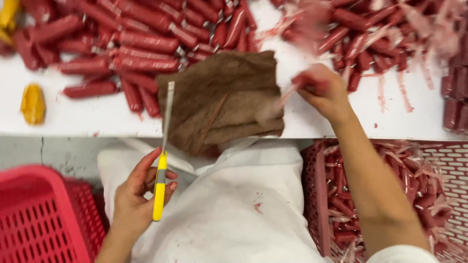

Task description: The person repeatedly picks up linked sausages from a white table, uses yellow-handled scissors to cut the links, and places the cut pieces into a pink basket. A brown towel is used to wipe the hands and table between cuts.

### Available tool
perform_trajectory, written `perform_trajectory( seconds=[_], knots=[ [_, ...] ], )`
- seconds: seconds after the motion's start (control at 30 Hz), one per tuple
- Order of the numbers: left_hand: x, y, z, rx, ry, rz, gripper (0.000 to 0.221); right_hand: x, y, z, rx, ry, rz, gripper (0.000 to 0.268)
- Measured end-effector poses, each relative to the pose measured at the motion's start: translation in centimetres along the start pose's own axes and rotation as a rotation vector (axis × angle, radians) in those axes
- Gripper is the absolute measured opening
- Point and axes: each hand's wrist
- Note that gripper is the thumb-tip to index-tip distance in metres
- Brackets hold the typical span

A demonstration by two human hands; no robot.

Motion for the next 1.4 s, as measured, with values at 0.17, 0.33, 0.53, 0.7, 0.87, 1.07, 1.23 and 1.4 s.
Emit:
perform_trajectory(
  seconds=[0.17,0.33,0.53,0.7,0.87,1.07,1.23,1.4],
  knots=[
    [-3.5,3.3,1.7,0.151,-0.043,-0.361,0.064,-8.4,-7.3,-11.7,0.944,-0.492,-0.009,0.022],
    [-3.4,3.4,2.1,0.556,0.222,-0.617,0.059,-8.4,-20.1,-8.9,0.778,-0.899,-0.414,0.033],
    [0.2,3.4,-2.2,0.555,0.491,-0.702,0.064,-4.2,-25.8,-3.2,1.056,-1.13,-0.165,0.073],
    [1.8,2.1,-5.5,0.052,0.687,-0.648,0.072,-4.1,-24.7,-5.2,1.236,-1.055,-0.078,0.05],
    [2.9,0.4,-7.4,-0.012,0.635,-0.658,0.069,-5.0,-25.6,-4.3,1.293,-0.98,-0.125,0.051],
    [3.1,0.8,-8.6,0.136,0.601,-0.619,0.067,-4.5,-25.3,-4.8,1.267,-0.945,-0.156,0.048],
    [3.3,1.8,-6.3,0.132,0.612,-0.61,0.068,-3.5,-23.9,-6.3,1.177,-0.866,-0.23,0.038],
    [3.9,1.0,-6.8,0.09,0.609,-0.668,0.067,-3.4,-23.7,-7.3,1.094,-0.797,-0.321,0.034]
  ],
)
Point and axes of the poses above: each hand's wrist, its own x-axis towards the middle knuckle, its own y-axis out of the back of the hand, z = x × y, and after that the axes turned 1 degree about y, right-handed
